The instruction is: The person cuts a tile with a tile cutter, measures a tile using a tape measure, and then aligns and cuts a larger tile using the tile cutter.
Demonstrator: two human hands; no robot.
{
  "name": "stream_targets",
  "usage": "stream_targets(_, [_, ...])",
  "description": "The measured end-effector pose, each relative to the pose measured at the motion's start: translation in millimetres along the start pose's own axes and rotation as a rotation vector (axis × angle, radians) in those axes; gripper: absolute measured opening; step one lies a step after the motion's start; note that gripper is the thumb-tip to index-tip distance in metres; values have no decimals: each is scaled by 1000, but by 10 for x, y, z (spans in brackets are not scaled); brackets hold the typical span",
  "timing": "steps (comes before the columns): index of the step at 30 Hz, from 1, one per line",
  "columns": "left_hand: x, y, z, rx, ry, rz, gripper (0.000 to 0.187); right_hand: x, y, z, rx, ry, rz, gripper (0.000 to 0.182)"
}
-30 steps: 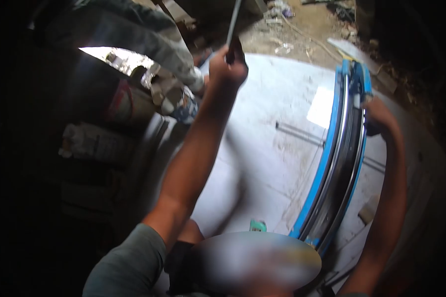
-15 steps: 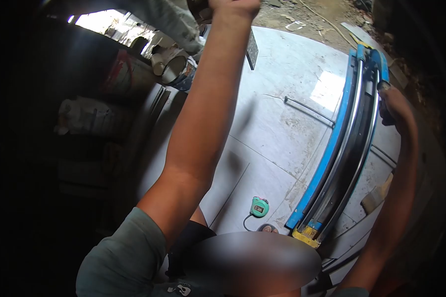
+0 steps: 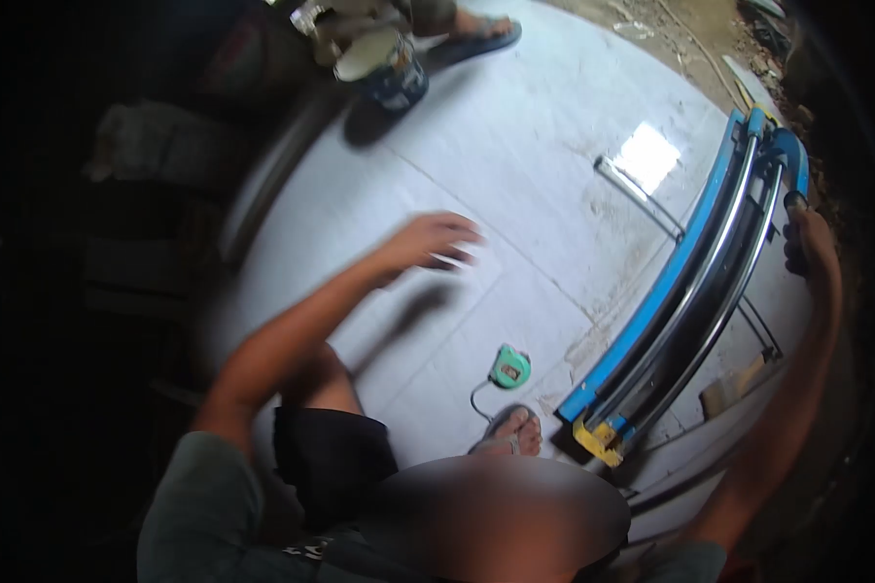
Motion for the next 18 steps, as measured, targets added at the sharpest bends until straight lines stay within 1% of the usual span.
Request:
stream_targets(1, [-143, -407, -83, 120, -9, 100, 38, -67, 17, -86, 39, -7, -17, 20])
stream_targets(2, [-266, -805, -226, 272, -2, 148, 33, -65, 26, -124, 64, -5, -34, 21])
stream_targets(4, [-461, -1504, -554, 459, -28, 411, 33, -137, 28, -154, 129, -33, -51, 24])
stream_targets(5, [-634, -1869, -687, 496, -22, 464, 33, -53, -55, 4, 35, 36, -113, 26])
stream_targets(6, [-805, -2205, -812, 500, -22, 518, 33, 39, -179, 225, 56, 46, -181, 28])
stream_targets(8, [-1282, -2919, -963, 497, 157, 796, 34, -206, -159, 195, 188, -152, -572, 35])
stream_targets(9, [-1365, -3024, -1124, 503, 115, 888, 33, -360, -154, 110, 680, -426, -1178, 43])
stream_targets(10, [-1431, -3132, -1348, 517, 68, 979, 32, -739, 339, -665, 918, -545, -1339, 49])
stream_targets(11, [-1506, -3180, -1525, 524, -26, 1003, 30, -931, 725, -1005, 900, -709, -1374, 52])
stream_targets(12, [-1673, -3264, -1657, 505, -53, 1115, 31, -987, 1126, -1340, 785, -862, -1201, 56])
stream_targets(13, [-1771, -3279, -1811, 490, -110, 1170, 32, -946, 1518, -1605, 573, -1120, -1001, 62])
stream_targets(14, [-1870, -3260, -1954, 469, -167, 1224, 33, -519, 1883, -1592, 351, -1158, -803, 63])
stream_targets(15, [-2009, -3269, -2085, 449, -199, 1211, 34, -183, 2303, -1793, 171, -1117, -844, 65])
stream_targets(16, [-2165, -3284, -2181, 423, -228, 1200, 34, -204, 2779, -2317, -185, -727, -774, 67])
stream_targets(17, [-2320, -3299, -2264, 389, -259, 1189, 35, 166, 3108, -2517, -390, -878, -778, 74])
stream_targets(18, [-2462, -3316, -2351, 394, -263, 1148, 35, 359, 3370, -2827, -528, -836, -905, 81])
Point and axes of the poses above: each hand's wrist, its own z-axis towards the middle knuckle, its own y-axis out of the palm, x = y × z, the point moved 6 cm from there along z, towards the middle knuckle, and after that the axes turned 6 degrees about x, right-handed, at the moved point
